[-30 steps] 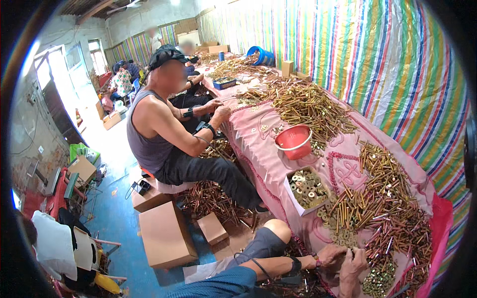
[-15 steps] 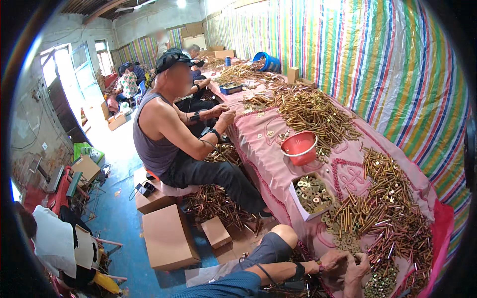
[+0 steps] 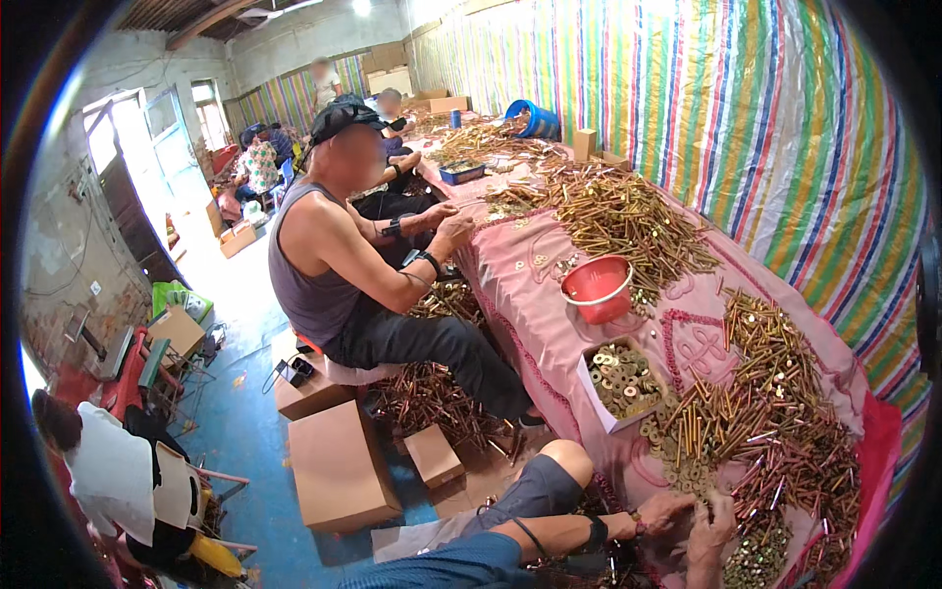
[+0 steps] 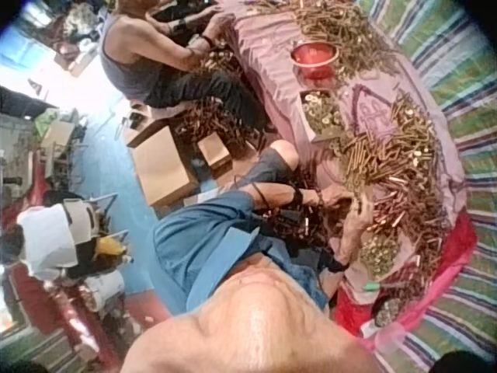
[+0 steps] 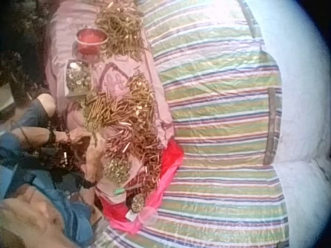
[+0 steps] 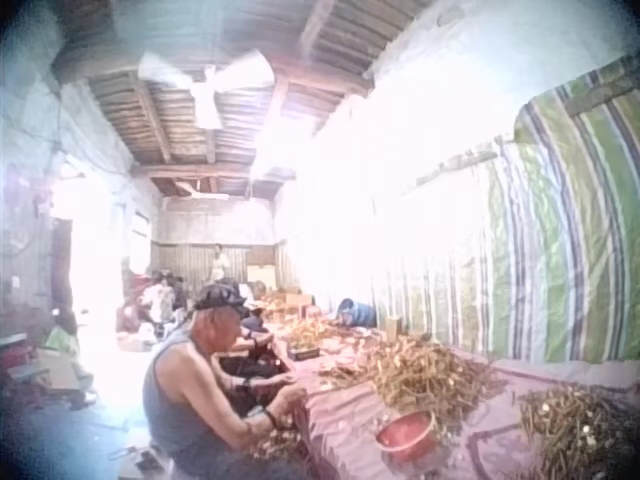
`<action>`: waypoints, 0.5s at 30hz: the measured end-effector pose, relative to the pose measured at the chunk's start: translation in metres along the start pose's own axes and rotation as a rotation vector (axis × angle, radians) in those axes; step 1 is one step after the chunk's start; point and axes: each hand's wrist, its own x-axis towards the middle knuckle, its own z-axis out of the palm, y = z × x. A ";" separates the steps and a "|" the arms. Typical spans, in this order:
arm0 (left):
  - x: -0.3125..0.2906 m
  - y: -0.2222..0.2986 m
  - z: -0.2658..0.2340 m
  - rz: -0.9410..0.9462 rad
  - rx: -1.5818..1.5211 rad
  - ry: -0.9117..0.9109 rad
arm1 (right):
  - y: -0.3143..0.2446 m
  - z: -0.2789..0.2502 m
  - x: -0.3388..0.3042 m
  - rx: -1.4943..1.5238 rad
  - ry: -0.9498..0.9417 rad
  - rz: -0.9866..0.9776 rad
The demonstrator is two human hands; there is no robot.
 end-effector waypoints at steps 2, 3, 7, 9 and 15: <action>-0.001 0.005 -0.004 -0.017 0.025 -0.012 | -0.001 0.000 0.000 0.062 -0.036 0.017; 0.001 0.003 -0.006 0.032 0.037 0.000 | -0.004 -0.004 0.002 0.046 -0.122 0.193; 0.000 0.019 -0.014 -0.019 0.025 -0.022 | 0.002 -0.008 -0.003 -0.013 -0.206 0.329; 0.002 0.015 -0.009 0.019 0.037 0.020 | 0.004 0.001 -0.001 0.040 -0.115 0.163; -0.005 -0.002 0.003 0.040 0.108 0.033 | 0.013 0.001 -0.003 -0.010 -0.199 0.287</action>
